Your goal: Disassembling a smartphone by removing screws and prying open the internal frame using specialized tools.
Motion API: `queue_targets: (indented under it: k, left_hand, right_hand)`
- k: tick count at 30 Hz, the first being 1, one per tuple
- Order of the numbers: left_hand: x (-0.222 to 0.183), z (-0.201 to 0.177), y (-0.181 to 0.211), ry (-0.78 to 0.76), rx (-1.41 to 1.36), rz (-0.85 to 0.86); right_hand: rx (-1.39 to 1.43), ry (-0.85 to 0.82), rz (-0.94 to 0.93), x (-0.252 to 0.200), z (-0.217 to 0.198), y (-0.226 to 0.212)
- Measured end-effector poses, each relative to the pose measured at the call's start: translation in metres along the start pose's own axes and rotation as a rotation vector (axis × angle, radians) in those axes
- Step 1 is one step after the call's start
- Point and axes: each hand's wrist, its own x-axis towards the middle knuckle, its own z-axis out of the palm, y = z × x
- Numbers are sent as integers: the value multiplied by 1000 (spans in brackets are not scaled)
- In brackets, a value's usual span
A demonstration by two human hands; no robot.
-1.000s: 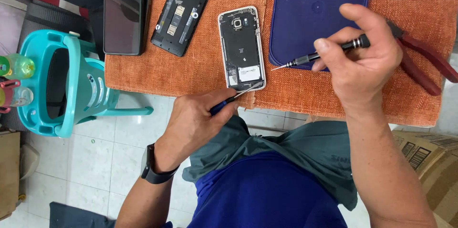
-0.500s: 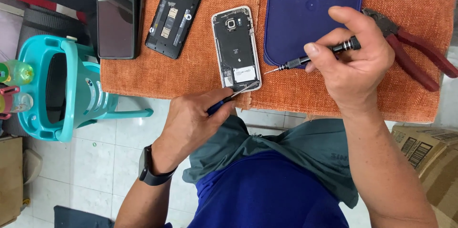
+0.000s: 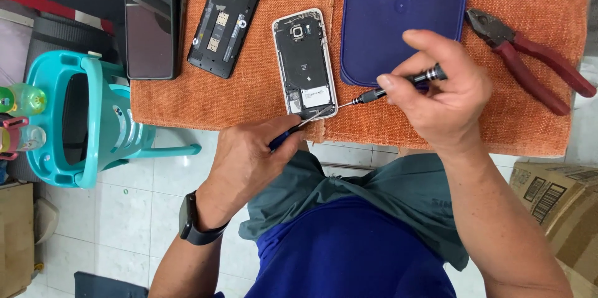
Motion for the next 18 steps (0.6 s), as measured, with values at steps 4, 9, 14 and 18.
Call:
queue_targets:
  k: [4, 9, 14, 18]
  left_hand:
    - [-1, 1, -3, 16, -7, 34]
    - [2, -2, 2, 23, -9, 51]
    - [2, -1, 0, 6, 2, 37]
    - [1, 0, -2, 11, -8, 40]
  right_hand:
    - [-72, 5, -14, -2, 3, 2]
    - [-77, -3, 34, -3, 5, 2]
    - [-66, -25, -6, 0, 5, 1]
    - [-70, -33, -6, 1, 5, 0]
